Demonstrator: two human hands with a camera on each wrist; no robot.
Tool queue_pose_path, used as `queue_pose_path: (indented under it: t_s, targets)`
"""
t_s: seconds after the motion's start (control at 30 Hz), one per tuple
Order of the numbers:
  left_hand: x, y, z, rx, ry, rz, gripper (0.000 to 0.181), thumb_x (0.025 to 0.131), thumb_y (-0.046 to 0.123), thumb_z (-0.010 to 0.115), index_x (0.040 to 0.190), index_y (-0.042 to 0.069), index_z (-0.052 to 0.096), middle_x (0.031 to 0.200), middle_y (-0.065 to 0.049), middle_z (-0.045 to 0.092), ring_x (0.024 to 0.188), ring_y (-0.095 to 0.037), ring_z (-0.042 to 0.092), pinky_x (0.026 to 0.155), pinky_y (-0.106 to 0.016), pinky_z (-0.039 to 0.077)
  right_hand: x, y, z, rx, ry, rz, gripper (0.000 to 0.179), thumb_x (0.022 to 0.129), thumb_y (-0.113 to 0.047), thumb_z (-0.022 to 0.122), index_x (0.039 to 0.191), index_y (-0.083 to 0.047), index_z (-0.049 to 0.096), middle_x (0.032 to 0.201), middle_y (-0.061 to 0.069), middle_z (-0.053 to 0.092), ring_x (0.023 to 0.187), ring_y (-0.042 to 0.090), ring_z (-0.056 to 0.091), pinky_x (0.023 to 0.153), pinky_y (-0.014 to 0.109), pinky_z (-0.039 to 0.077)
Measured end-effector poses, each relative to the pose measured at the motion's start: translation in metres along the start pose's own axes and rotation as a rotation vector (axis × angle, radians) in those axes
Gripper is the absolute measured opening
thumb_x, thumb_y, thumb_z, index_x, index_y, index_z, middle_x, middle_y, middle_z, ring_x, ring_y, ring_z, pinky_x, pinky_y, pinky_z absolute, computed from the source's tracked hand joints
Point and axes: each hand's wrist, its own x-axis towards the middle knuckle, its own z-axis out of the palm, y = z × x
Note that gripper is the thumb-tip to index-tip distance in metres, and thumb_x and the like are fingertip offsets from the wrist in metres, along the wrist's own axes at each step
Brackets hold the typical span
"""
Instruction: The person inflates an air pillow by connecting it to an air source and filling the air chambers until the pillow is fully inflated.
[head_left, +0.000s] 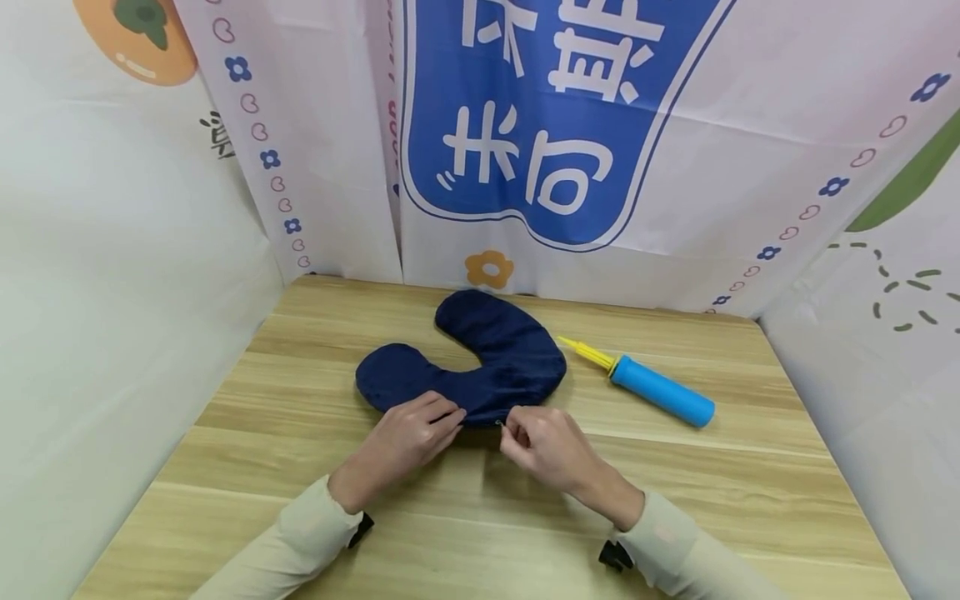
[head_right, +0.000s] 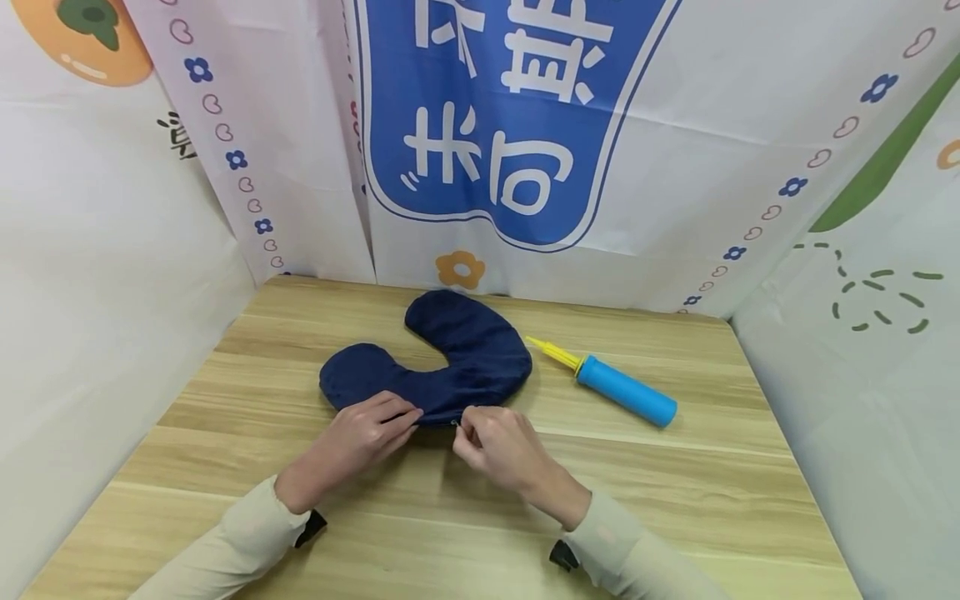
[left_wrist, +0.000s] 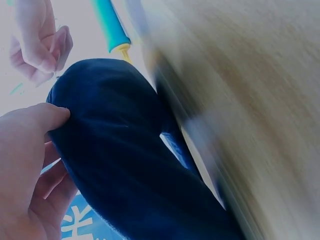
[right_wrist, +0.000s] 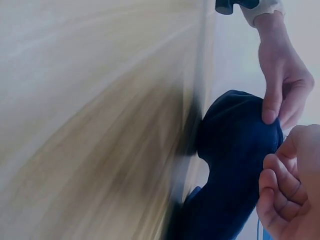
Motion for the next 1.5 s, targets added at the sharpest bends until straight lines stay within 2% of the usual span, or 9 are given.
queue_pose_path:
  t_s: [0.2, 0.47, 0.63, 0.83, 1.03, 1.1, 1.17, 1.33, 1.5]
  targets:
    - [0.002, 0.001, -0.002, 0.006, -0.004, 0.005, 0.026, 0.080, 0.010, 0.092, 0.104, 0.006, 0.082, 0.100, -0.004, 0.076, 0.090, -0.015, 0.071, 0.076, -0.023, 0.062, 0.001, 0.000, 0.003, -0.009, -0.089, 0.026, 0.015, 0.091, -0.013, 0.073, 0.080, -0.017, 0.066, 0.066, -0.011, 0.063, 0.058, -0.008, 0.049, 0.054, 0.008, 0.041]
    - [-0.001, -0.001, -0.002, -0.004, -0.002, -0.002, 0.028, 0.081, 0.009, 0.091, 0.107, 0.006, 0.082, 0.101, -0.004, 0.076, 0.091, -0.015, 0.071, 0.078, -0.024, 0.062, 0.003, 0.005, 0.004, 0.020, -0.008, -0.029, 0.024, 0.093, -0.009, 0.068, 0.073, -0.020, 0.060, 0.061, -0.014, 0.048, 0.056, -0.008, 0.039, 0.050, 0.008, 0.031]
    - [-0.007, -0.002, -0.003, -0.027, 0.036, -0.002, 0.028, 0.079, 0.007, 0.091, 0.105, 0.006, 0.082, 0.099, -0.004, 0.077, 0.090, -0.015, 0.071, 0.077, -0.026, 0.063, 0.002, 0.020, -0.005, 0.035, -0.036, -0.022, 0.024, 0.091, -0.008, 0.068, 0.071, -0.020, 0.061, 0.060, -0.013, 0.049, 0.054, -0.008, 0.037, 0.049, 0.009, 0.031]
    - [-0.020, -0.016, -0.013, -0.052, 0.040, -0.065, 0.028, 0.078, 0.003, 0.090, 0.105, 0.004, 0.082, 0.100, -0.005, 0.079, 0.092, -0.018, 0.072, 0.079, -0.030, 0.063, -0.001, 0.048, -0.009, 0.080, -0.099, 0.047, 0.026, 0.093, -0.006, 0.068, 0.071, -0.019, 0.062, 0.058, -0.013, 0.047, 0.051, -0.008, 0.034, 0.046, 0.013, 0.031]
    - [-0.024, -0.027, -0.027, -0.066, 0.004, -0.199, 0.029, 0.081, 0.007, 0.088, 0.109, 0.001, 0.081, 0.104, -0.009, 0.078, 0.098, -0.024, 0.073, 0.081, -0.037, 0.064, 0.006, 0.041, -0.005, 0.249, -0.164, 0.050, 0.022, 0.100, -0.010, 0.067, 0.079, -0.017, 0.067, 0.061, -0.011, 0.053, 0.052, -0.007, 0.040, 0.046, 0.015, 0.037]
    - [-0.021, -0.023, -0.030, -0.067, 0.003, -0.215, 0.034, 0.080, 0.014, 0.088, 0.111, 0.002, 0.080, 0.106, -0.010, 0.077, 0.100, -0.024, 0.072, 0.083, -0.038, 0.064, 0.008, 0.036, -0.004, 0.282, -0.164, 0.063, 0.022, 0.100, -0.010, 0.067, 0.079, -0.017, 0.068, 0.062, -0.011, 0.055, 0.052, -0.007, 0.042, 0.047, 0.015, 0.039]
    - [-0.014, -0.016, -0.029, -0.077, 0.003, -0.192, 0.039, 0.078, 0.020, 0.089, 0.113, 0.003, 0.080, 0.109, -0.009, 0.076, 0.102, -0.024, 0.072, 0.084, -0.037, 0.065, 0.010, 0.032, -0.002, 0.288, -0.155, 0.063, 0.022, 0.099, -0.009, 0.068, 0.078, -0.017, 0.067, 0.062, -0.011, 0.056, 0.053, -0.007, 0.044, 0.047, 0.015, 0.041]
    - [0.007, 0.008, -0.009, -0.045, -0.043, -0.101, 0.044, 0.081, 0.028, 0.092, 0.117, 0.006, 0.079, 0.113, -0.006, 0.074, 0.104, -0.019, 0.070, 0.087, -0.031, 0.063, 0.016, 0.022, 0.002, 0.284, -0.141, 0.047, 0.023, 0.097, -0.008, 0.070, 0.076, -0.018, 0.066, 0.062, -0.011, 0.056, 0.054, -0.007, 0.045, 0.049, 0.014, 0.041]
    - [0.015, 0.022, 0.006, 0.075, -0.060, -0.113, 0.028, 0.086, 0.022, 0.090, 0.109, 0.010, 0.081, 0.104, -0.003, 0.074, 0.096, -0.017, 0.069, 0.085, -0.028, 0.062, 0.021, 0.014, 0.008, 0.272, -0.157, 0.031, 0.022, 0.098, -0.009, 0.069, 0.078, -0.016, 0.067, 0.063, -0.009, 0.057, 0.054, -0.007, 0.044, 0.050, 0.013, 0.041]
